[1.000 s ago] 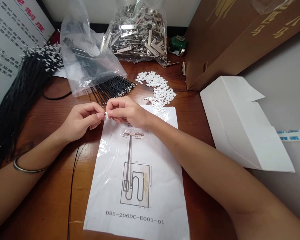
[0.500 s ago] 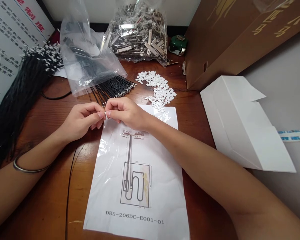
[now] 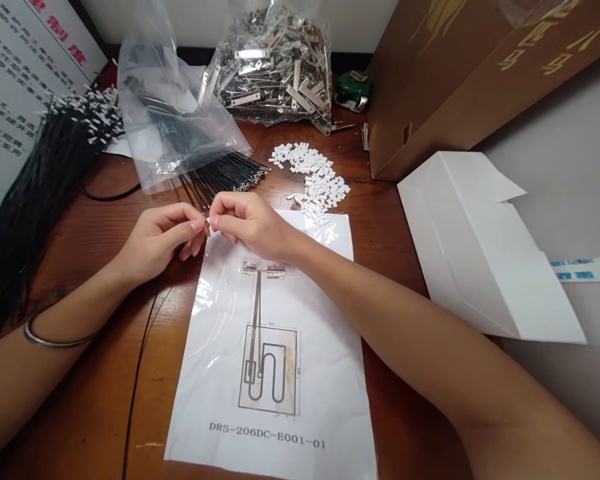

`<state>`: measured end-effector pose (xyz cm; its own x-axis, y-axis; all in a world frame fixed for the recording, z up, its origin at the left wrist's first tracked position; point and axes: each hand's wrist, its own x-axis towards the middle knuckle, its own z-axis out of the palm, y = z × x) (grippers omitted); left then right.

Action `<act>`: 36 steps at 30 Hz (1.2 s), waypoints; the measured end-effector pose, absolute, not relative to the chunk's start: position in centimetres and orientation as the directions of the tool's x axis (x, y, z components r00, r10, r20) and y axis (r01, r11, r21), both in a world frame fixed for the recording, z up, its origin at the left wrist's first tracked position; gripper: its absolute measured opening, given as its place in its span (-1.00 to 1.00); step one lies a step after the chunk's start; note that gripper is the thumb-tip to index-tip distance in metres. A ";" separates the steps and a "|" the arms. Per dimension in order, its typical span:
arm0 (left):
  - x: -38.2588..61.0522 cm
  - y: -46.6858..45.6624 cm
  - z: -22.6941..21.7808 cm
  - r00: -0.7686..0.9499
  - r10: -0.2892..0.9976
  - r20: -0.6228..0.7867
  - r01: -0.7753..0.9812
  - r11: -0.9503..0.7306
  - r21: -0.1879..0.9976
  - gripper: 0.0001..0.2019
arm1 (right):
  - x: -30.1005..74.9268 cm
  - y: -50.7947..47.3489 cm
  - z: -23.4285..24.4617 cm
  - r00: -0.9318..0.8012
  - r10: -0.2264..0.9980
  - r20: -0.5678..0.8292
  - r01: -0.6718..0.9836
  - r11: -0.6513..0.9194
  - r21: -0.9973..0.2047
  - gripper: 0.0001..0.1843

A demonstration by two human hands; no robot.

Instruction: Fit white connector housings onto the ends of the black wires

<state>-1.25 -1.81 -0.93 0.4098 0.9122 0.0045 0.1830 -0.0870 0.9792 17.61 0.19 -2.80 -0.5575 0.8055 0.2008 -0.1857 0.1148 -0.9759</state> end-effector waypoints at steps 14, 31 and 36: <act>-1.3 -1.7 -0.7 0.467 0.884 0.017 0.158 -0.102 0.982 -0.83 | 17.9 0.2 -2.8 -0.620 0.768 0.158 -0.161 0.073 -0.984 -0.83; -1.2 -2.0 -0.6 0.500 0.866 0.007 0.162 -0.101 0.982 -0.81 | 18.1 0.2 -3.0 -0.647 0.743 0.173 -0.159 0.091 -0.983 -0.81; -1.2 -2.0 -0.6 0.512 0.859 0.012 0.162 -0.110 0.981 -0.80 | 18.2 0.3 -3.1 -0.655 0.736 0.171 -0.160 0.086 -0.983 -0.81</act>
